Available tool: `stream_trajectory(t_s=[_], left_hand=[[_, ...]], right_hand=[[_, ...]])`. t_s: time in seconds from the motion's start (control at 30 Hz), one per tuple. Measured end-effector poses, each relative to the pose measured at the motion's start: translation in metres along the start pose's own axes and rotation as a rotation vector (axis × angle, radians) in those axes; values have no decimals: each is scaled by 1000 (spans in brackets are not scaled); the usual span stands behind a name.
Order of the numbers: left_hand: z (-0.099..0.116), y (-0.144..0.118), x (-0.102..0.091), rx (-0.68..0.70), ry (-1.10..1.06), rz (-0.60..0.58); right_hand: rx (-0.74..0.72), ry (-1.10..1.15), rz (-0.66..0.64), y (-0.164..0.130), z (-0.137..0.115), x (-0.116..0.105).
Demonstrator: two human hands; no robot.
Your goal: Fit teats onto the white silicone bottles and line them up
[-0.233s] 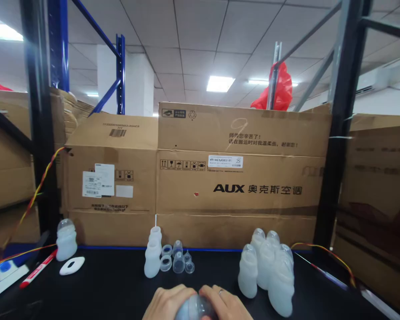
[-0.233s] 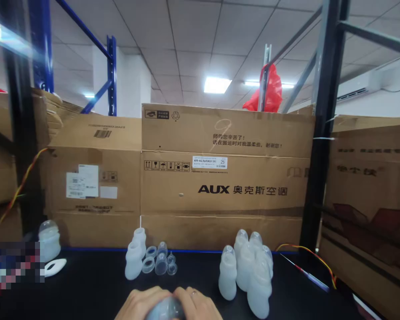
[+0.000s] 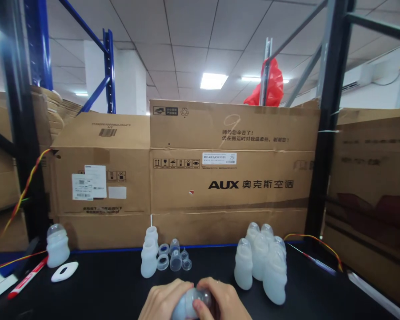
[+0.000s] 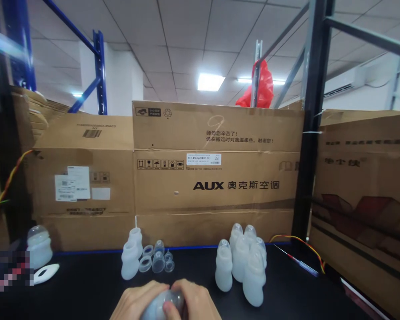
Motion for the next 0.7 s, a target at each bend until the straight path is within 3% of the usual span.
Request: stream_trajectory(t_s=[0.17,0.3,0.5,0.7], left_hand=[[-8,-10,8,62,2,149],[-30,-9,14,-140,107,63],[-51,-8,-4,-453,288,41],[-52,-8,-4,-472,257,19]], right_hand=[[-69,78,134,-2,-30,-65],[-18,84,307,-14,-25,-96],[173,24,293,-18,8,-85],[276,5,259,-22,26,-79]])
Point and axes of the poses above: each hand's wrist, its own y-axis towards the middle knuckle, its own x-axis out of the palm, z = x × y, the point moved 9 cm from there along y, towards the middle knuckle, and after that the axes turned 8 degrees about -z, right-handed, at the moved point
